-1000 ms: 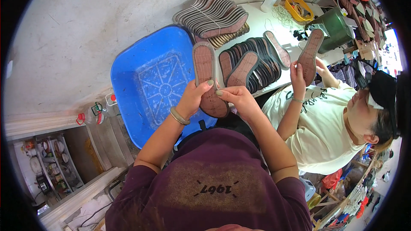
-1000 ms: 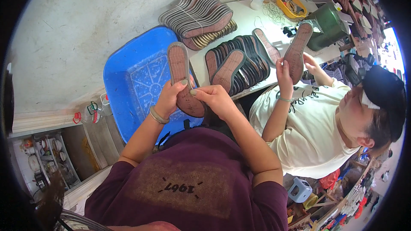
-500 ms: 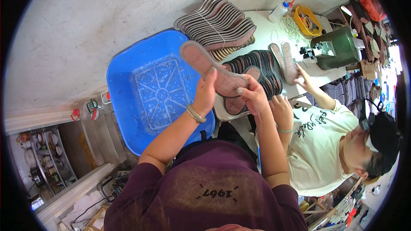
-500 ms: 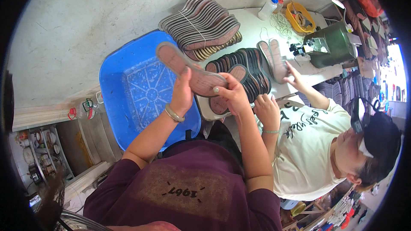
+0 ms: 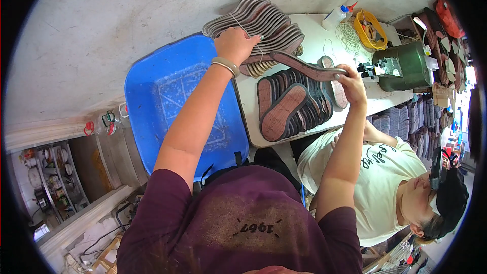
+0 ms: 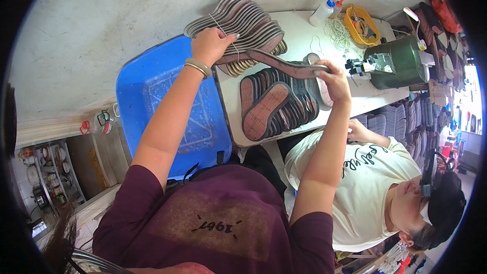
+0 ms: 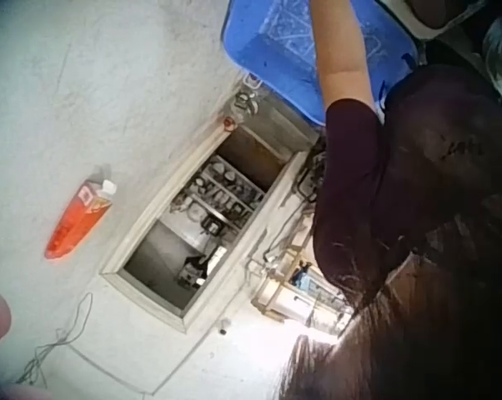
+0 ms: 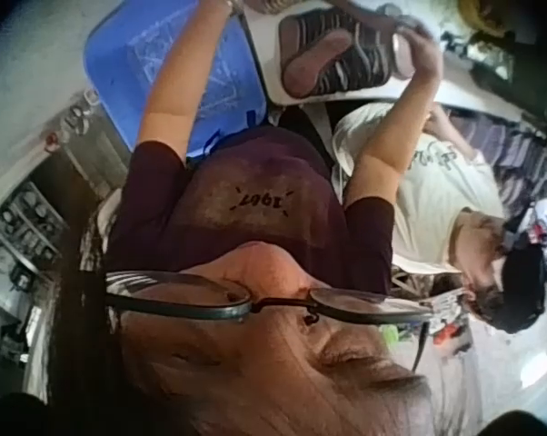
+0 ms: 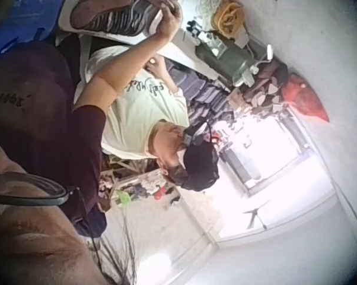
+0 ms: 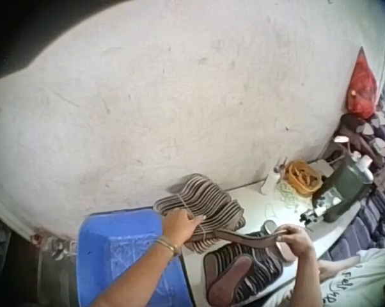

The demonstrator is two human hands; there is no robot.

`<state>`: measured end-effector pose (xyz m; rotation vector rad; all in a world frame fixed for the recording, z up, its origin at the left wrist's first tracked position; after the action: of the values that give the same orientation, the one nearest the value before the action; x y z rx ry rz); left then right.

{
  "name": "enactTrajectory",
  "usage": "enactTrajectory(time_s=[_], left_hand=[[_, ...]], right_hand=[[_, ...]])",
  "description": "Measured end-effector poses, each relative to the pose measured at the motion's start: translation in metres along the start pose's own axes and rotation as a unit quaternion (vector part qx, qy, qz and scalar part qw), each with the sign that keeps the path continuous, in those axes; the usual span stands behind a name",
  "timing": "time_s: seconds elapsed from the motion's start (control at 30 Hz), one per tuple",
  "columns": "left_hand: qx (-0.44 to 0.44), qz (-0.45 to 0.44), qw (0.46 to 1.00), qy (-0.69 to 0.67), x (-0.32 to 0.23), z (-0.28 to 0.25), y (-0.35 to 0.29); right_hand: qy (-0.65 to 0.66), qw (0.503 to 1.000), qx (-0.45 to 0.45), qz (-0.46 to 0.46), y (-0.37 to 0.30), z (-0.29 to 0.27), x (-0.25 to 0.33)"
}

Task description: The recorder is assembling and checking shoe insole components, including aligning and stacking them.

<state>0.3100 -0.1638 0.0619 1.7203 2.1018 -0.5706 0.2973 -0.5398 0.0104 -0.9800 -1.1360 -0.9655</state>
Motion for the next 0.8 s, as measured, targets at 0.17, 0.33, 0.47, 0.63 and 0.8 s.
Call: enactTrajectory(time_s=[0.17, 0.33, 0.47, 0.63, 0.8], left_hand=[[-0.089, 0.081, 0.992, 0.028, -0.002, 0.025, 0.006], [-0.125, 0.088, 0.954, -0.259, -0.001, 0.023, -0.014], [-0.04, 0.057, 0.921, -0.384, -0.007, 0.028, -0.061], [-0.021, 0.177, 0.905, -0.386, -0.055, 0.046, -0.092], [-0.011, 0.217, 0.948, -0.233, -0.041, 0.047, -0.088]], right_hand=[[-0.179, 0.981, -0.047, -0.05, 0.047, 0.017, 0.012], [-0.105, 0.992, -0.06, -0.042, 0.06, 0.029, 0.014], [-0.057, 0.993, -0.095, -0.034, 0.061, 0.03, 0.002], [-0.124, 0.992, 0.003, -0.033, 0.062, 0.078, -0.002], [-0.264, 0.954, -0.03, -0.141, 0.059, 0.123, -0.005]])
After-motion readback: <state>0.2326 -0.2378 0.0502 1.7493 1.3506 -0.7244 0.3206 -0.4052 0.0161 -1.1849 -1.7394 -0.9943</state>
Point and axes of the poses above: each hand's wrist, its own y-axis towards the middle knuckle, its own z-axis out of the palm, x = y × z, the point moved 3 cm from there along y, towards the middle knuckle, and after that the axes turned 2 degrees about z, right-handed, at the moved point
